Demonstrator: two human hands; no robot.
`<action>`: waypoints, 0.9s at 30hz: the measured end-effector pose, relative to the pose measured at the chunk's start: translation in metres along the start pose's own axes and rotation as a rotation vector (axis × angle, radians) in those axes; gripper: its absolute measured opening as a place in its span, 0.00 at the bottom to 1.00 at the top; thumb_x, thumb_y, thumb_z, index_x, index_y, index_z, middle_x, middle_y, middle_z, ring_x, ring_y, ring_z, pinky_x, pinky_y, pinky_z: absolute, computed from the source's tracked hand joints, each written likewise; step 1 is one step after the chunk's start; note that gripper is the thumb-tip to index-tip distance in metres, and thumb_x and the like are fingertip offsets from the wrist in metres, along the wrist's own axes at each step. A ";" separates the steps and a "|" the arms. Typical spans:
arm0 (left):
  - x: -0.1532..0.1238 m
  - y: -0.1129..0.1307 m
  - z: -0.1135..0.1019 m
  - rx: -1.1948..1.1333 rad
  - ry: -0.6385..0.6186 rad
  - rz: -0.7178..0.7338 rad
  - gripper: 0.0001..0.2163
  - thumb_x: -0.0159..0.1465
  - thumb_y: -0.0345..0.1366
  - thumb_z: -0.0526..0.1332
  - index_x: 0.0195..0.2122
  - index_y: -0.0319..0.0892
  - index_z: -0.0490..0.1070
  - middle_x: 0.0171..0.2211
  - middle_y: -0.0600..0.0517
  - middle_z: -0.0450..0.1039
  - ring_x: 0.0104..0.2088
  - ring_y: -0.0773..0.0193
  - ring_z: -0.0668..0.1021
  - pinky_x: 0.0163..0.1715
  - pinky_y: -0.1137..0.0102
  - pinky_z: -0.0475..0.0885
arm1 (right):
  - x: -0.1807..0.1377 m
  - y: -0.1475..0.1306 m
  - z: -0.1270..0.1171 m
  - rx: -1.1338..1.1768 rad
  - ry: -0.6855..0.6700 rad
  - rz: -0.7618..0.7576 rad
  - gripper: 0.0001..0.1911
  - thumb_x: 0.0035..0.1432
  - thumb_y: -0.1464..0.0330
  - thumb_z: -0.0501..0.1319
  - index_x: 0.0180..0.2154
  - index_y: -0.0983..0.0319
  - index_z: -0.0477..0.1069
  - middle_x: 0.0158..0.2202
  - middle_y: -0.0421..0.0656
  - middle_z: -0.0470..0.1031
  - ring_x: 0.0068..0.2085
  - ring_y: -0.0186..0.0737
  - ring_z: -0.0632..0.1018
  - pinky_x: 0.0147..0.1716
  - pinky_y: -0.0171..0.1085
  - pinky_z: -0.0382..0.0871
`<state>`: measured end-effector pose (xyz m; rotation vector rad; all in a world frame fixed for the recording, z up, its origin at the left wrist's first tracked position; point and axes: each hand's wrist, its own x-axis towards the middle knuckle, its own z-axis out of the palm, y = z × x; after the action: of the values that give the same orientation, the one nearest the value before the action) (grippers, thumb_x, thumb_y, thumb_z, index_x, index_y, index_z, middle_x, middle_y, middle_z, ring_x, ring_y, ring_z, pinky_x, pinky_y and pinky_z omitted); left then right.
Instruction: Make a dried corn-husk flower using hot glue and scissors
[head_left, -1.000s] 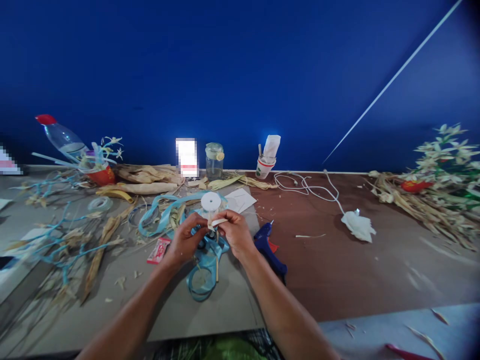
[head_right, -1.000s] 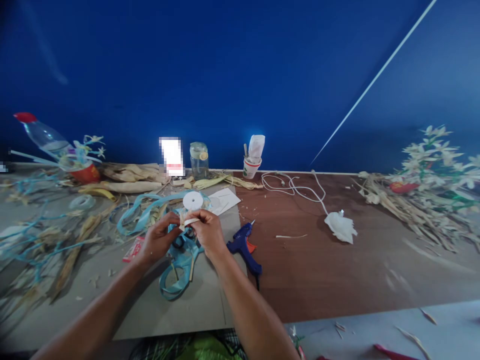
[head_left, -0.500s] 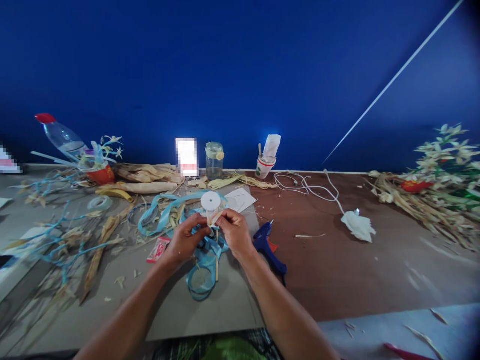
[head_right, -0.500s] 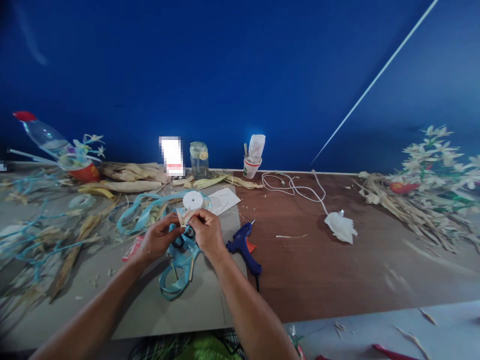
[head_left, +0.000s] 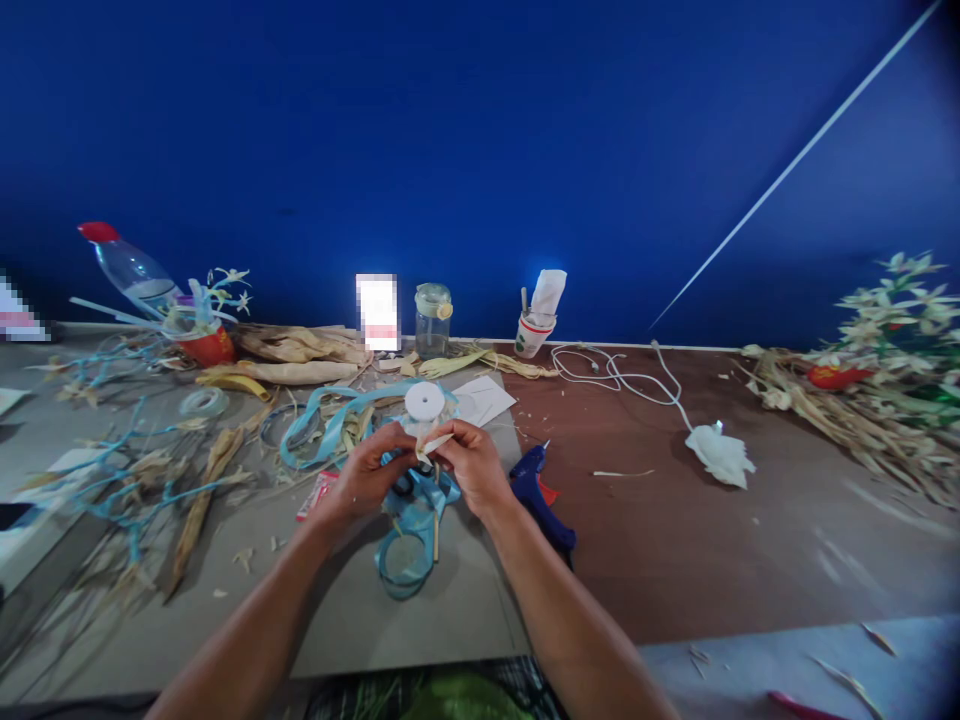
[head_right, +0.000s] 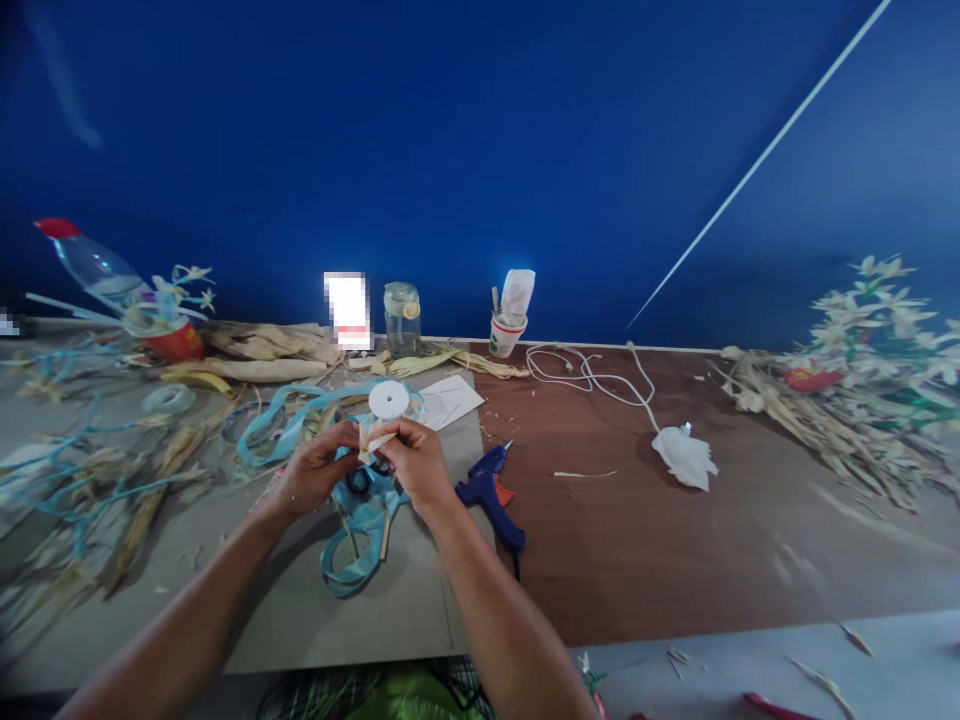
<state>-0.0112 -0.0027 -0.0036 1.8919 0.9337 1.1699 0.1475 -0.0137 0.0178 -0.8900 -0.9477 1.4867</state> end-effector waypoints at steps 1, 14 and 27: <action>0.000 -0.001 -0.001 -0.001 -0.006 0.009 0.03 0.58 0.33 0.60 0.29 0.43 0.74 0.27 0.52 0.70 0.32 0.63 0.73 0.37 0.66 0.67 | 0.000 -0.001 0.000 0.022 0.000 0.024 0.06 0.41 0.66 0.64 0.20 0.62 0.72 0.17 0.37 0.69 0.19 0.27 0.60 0.20 0.31 0.49; 0.001 0.004 -0.002 0.085 -0.097 -0.024 0.06 0.59 0.33 0.58 0.29 0.42 0.75 0.27 0.51 0.67 0.31 0.64 0.71 0.33 0.70 0.65 | 0.010 0.002 -0.012 0.219 -0.106 0.395 0.13 0.35 0.65 0.69 0.18 0.65 0.69 0.14 0.36 0.64 0.15 0.22 0.54 0.14 0.28 0.40; 0.001 -0.012 -0.004 0.019 -0.058 -0.021 0.05 0.59 0.34 0.60 0.30 0.41 0.74 0.28 0.50 0.70 0.34 0.62 0.72 0.38 0.67 0.65 | 0.004 -0.002 -0.005 0.057 -0.046 0.237 0.13 0.39 0.61 0.67 0.21 0.65 0.73 0.18 0.37 0.70 0.19 0.26 0.61 0.19 0.29 0.48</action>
<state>-0.0168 0.0043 -0.0122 1.9168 0.9335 1.0918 0.1530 -0.0096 0.0177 -0.9553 -0.8500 1.7334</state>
